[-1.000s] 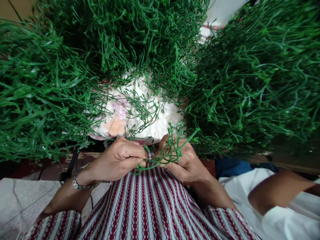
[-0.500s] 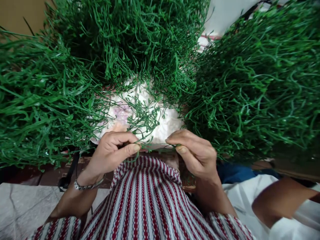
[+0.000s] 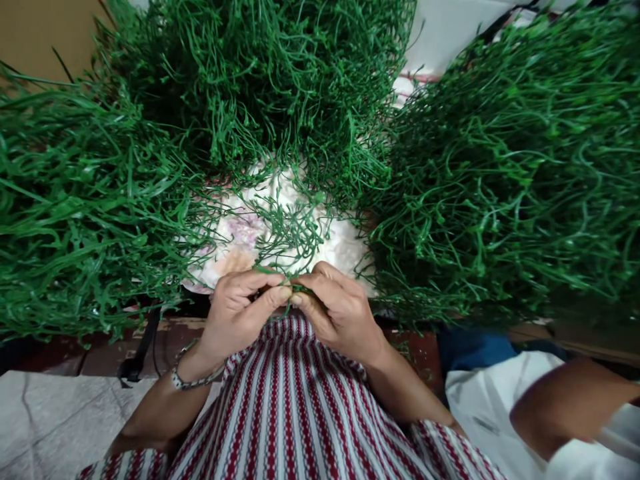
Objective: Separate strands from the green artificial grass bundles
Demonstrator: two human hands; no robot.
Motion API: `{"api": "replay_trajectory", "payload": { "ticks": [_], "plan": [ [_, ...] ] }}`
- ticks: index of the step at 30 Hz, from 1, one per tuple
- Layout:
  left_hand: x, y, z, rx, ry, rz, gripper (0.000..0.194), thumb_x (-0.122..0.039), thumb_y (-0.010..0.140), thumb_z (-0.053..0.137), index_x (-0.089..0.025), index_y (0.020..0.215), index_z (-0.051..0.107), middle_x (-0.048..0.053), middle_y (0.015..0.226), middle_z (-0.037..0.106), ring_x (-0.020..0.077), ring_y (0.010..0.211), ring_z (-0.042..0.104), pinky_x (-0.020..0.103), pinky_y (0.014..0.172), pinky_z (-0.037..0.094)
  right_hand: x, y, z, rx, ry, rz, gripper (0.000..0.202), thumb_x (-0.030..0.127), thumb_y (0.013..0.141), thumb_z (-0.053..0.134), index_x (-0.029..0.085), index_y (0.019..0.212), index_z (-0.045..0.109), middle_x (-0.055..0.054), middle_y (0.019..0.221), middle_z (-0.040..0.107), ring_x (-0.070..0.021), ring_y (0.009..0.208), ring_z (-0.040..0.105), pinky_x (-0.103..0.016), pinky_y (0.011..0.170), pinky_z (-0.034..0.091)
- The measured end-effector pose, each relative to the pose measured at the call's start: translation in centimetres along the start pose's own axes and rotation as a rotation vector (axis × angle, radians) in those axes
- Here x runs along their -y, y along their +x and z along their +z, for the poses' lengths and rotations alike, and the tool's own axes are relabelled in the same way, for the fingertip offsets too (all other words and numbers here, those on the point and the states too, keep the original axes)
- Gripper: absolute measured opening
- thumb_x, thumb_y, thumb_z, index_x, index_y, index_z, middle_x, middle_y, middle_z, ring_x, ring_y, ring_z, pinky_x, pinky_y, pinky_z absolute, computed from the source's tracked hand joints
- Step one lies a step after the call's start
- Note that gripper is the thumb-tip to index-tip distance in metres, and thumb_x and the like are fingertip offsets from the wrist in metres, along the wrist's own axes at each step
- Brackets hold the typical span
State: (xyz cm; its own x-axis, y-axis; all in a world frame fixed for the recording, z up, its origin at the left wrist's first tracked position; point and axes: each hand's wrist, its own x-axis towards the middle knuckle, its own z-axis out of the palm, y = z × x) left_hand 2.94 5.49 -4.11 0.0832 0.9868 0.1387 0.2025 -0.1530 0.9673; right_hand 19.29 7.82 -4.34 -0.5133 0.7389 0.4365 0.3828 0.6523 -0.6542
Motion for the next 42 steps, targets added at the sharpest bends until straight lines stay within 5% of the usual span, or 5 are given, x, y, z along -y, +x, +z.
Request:
{"api": "replay_trajectory", "payload": {
  "ticks": [8,12,15,22,42],
  "plan": [
    [-1.0,-0.3,-2.4,0.424,0.2,0.264,0.027,-0.011,0.082,0.052,-0.015,0.055,0.052,-0.003,0.047,0.047,0.0081,0.047,0.04,0.025,0.053,0.035,0.2,-1.7,-3.3,0.367,0.08,-0.153,0.031,0.023,0.09,0.043,0.016,0.06,0.051,0.001,0.055,0.048,-0.0107,0.057,0.042,-0.025,0.057,0.035],
    [-1.7,-0.2,-3.4,0.202,0.168,0.254,0.015,-0.007,0.079,0.055,-0.018,0.071,0.061,-0.004,0.059,0.061,0.0078,0.053,0.05,0.024,0.063,0.042,-0.2,-1.8,-6.1,0.456,0.251,-0.123,0.037,0.027,0.092,0.038,0.016,0.057,0.046,0.0,0.055,0.041,-0.0105,0.057,0.042,-0.024,0.056,0.035],
    [-1.5,0.6,-2.2,0.25,0.092,0.185,0.012,-0.013,0.078,0.06,-0.019,0.067,0.063,-0.002,0.06,0.062,0.0093,0.057,0.054,0.022,0.057,0.043,-0.6,-1.5,-5.7,0.253,0.121,-0.046,0.023,0.027,0.089,0.044,0.016,0.072,0.055,-0.004,0.07,0.051,-0.0133,0.068,0.048,-0.026,0.061,0.038],
    [0.5,1.7,1.4,-0.088,-0.151,-0.078,0.008,-0.024,0.075,0.064,-0.017,0.071,0.064,-0.002,0.06,0.057,0.0086,0.053,0.048,0.02,0.049,0.038,-1.4,-0.5,-1.3,-0.142,0.221,0.225,0.014,0.022,0.091,0.042,0.016,0.093,0.055,-0.002,0.077,0.056,-0.0102,0.067,0.052,-0.023,0.063,0.041],
    [0.4,1.0,3.1,-0.151,-0.479,-0.291,0.022,-0.029,0.067,0.071,-0.016,0.059,0.056,-0.003,0.059,0.053,0.0061,0.05,0.045,0.016,0.045,0.037,-1.5,-0.6,-0.8,0.13,0.297,0.003,0.017,0.025,0.089,0.048,0.015,0.076,0.052,0.0,0.067,0.047,-0.0098,0.064,0.044,-0.022,0.058,0.037]
  ]
}}
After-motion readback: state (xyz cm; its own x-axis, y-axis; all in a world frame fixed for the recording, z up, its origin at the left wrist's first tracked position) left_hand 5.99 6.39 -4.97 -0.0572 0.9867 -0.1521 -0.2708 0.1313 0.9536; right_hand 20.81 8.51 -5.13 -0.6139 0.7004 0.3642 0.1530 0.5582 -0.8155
